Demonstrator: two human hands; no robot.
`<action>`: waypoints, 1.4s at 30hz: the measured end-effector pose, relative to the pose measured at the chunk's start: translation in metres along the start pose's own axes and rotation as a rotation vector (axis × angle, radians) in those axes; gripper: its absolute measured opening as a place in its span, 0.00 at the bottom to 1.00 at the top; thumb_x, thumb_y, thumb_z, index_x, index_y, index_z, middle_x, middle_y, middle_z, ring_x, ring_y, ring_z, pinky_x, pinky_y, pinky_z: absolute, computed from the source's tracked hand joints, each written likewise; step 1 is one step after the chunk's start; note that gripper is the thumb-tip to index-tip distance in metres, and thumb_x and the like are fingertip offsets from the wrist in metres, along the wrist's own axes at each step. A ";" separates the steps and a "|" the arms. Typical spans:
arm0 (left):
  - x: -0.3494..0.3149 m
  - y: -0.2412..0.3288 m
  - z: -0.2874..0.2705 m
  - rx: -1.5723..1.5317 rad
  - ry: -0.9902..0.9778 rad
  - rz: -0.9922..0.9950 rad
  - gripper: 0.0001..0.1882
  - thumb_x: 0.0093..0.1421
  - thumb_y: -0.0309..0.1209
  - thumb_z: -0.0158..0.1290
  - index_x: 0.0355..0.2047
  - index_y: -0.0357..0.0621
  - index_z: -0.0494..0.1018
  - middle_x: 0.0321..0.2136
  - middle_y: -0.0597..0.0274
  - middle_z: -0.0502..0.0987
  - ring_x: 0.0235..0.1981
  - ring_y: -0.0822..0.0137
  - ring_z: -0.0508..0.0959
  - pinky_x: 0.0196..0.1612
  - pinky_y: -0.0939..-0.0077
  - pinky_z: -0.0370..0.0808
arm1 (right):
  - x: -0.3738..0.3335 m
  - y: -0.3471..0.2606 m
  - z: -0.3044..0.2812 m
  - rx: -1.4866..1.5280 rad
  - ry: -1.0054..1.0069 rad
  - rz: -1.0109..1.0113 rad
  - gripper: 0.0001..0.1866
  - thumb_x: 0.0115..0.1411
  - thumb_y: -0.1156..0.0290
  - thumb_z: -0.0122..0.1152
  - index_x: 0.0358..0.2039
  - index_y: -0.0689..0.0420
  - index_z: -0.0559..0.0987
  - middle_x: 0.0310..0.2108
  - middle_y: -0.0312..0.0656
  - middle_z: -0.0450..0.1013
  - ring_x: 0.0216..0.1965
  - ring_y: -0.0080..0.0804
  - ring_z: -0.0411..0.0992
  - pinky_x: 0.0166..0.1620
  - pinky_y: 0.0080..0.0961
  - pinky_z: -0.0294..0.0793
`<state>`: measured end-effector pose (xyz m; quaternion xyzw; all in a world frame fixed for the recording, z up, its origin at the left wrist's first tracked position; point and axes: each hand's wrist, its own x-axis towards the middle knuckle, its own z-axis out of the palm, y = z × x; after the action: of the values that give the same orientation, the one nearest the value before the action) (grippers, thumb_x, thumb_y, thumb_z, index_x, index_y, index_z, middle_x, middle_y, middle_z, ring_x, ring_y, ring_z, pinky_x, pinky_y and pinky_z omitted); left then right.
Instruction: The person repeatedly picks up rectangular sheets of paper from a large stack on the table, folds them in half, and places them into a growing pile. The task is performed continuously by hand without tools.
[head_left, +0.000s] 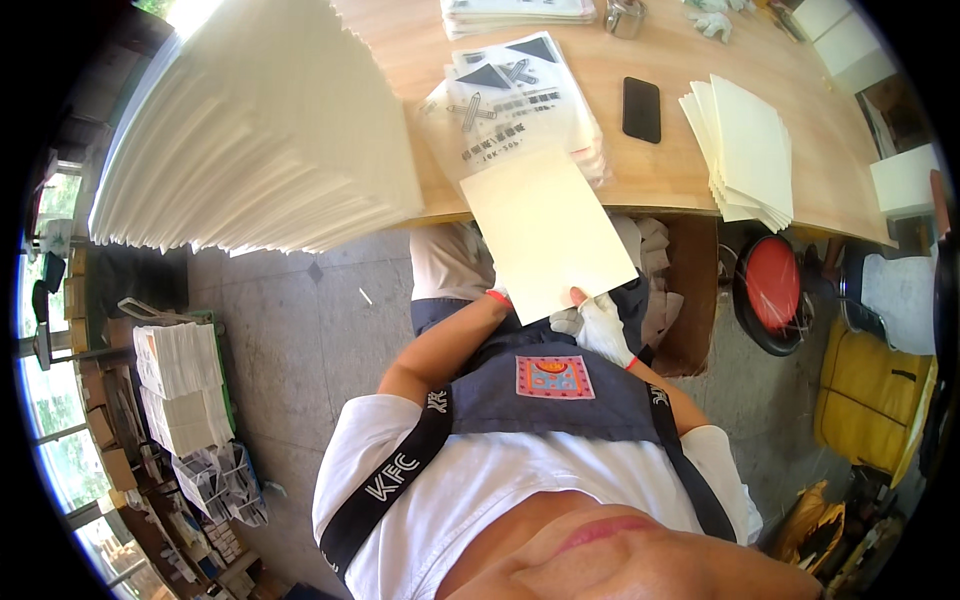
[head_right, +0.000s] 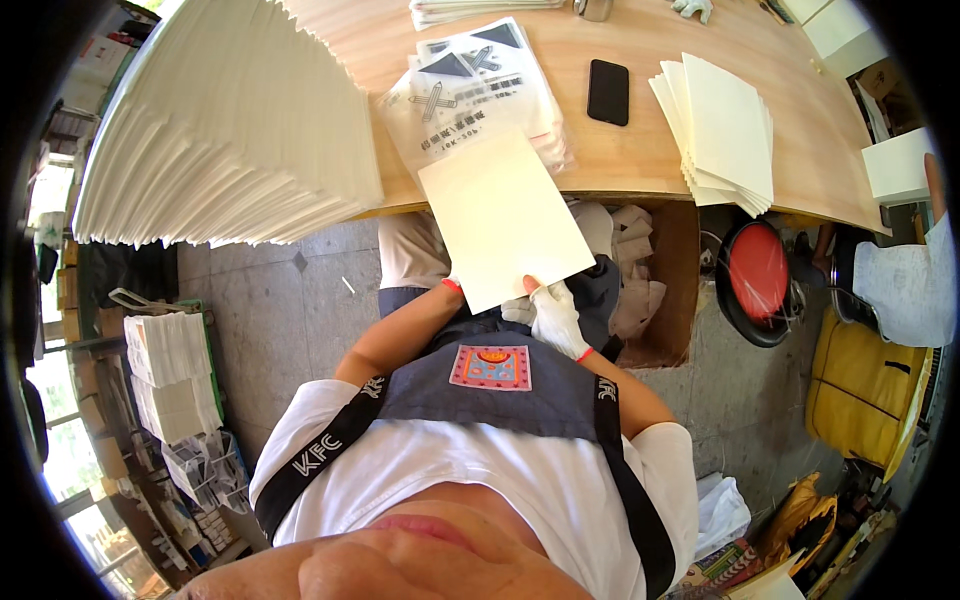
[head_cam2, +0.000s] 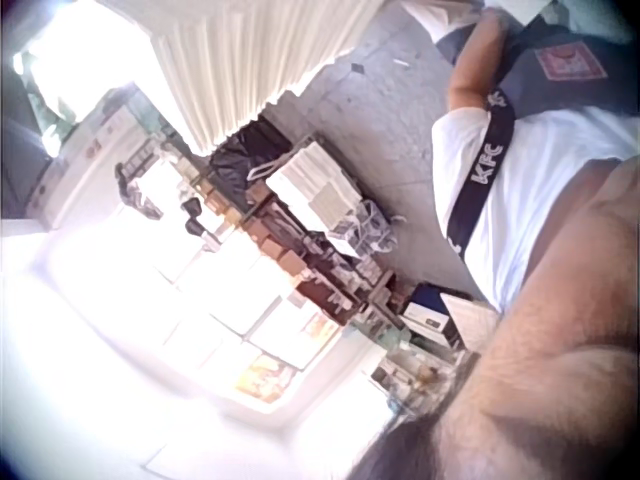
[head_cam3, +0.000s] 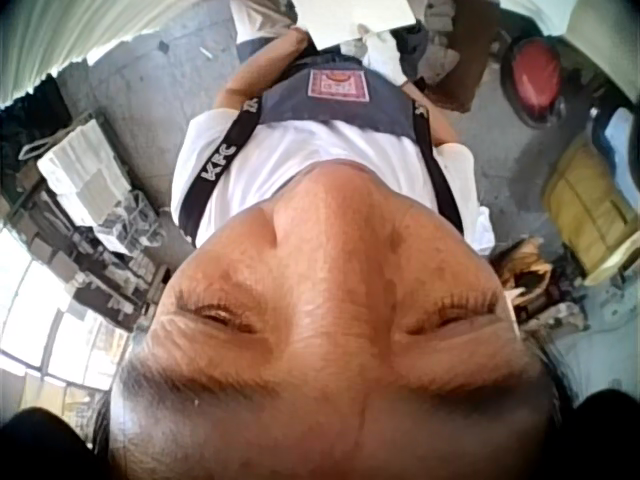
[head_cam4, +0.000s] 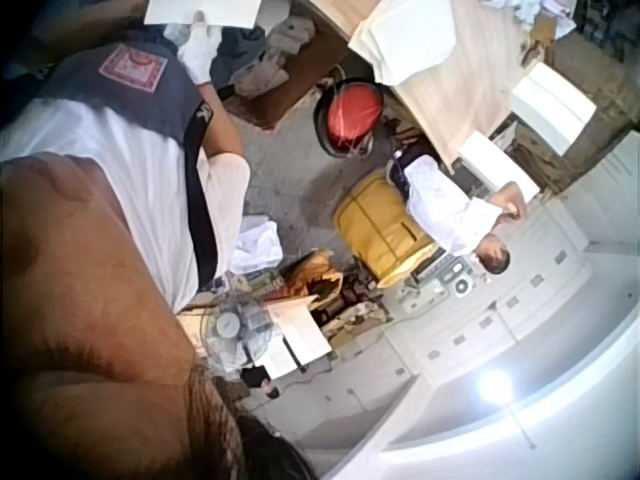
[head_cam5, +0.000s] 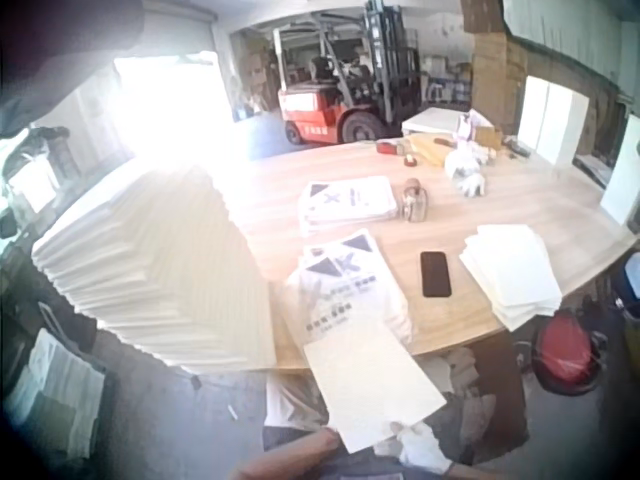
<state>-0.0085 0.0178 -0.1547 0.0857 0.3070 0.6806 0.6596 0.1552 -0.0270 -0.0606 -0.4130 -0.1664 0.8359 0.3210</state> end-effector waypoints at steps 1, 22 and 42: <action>0.000 0.000 -0.006 0.025 0.011 0.018 0.20 0.63 0.39 0.36 0.46 0.35 0.65 0.40 0.52 0.72 0.35 0.60 0.76 0.36 0.71 0.77 | 0.000 -0.002 -0.001 -0.019 -0.015 -0.009 0.17 0.61 0.68 0.50 0.49 0.56 0.63 0.33 0.48 0.73 0.26 0.37 0.75 0.26 0.29 0.79; -0.012 0.020 0.006 -0.192 0.054 -0.033 0.20 0.64 0.38 0.33 0.49 0.36 0.62 0.42 0.49 0.71 0.40 0.54 0.75 0.42 0.66 0.76 | -0.010 -0.015 -0.002 -0.083 0.047 -0.173 0.15 0.60 0.69 0.51 0.47 0.59 0.64 0.29 0.47 0.73 0.21 0.35 0.75 0.21 0.28 0.78; -0.014 0.016 -0.023 -0.022 0.081 0.032 0.19 0.64 0.39 0.35 0.47 0.38 0.64 0.42 0.52 0.71 0.42 0.58 0.74 0.42 0.68 0.76 | 0.010 0.008 0.006 -0.015 0.054 -0.126 0.12 0.60 0.70 0.51 0.42 0.61 0.67 0.31 0.43 0.72 0.24 0.33 0.75 0.24 0.27 0.78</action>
<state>-0.0322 -0.0013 -0.1608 0.0557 0.3246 0.6972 0.6367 0.1427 -0.0261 -0.0675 -0.4267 -0.1893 0.8013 0.3742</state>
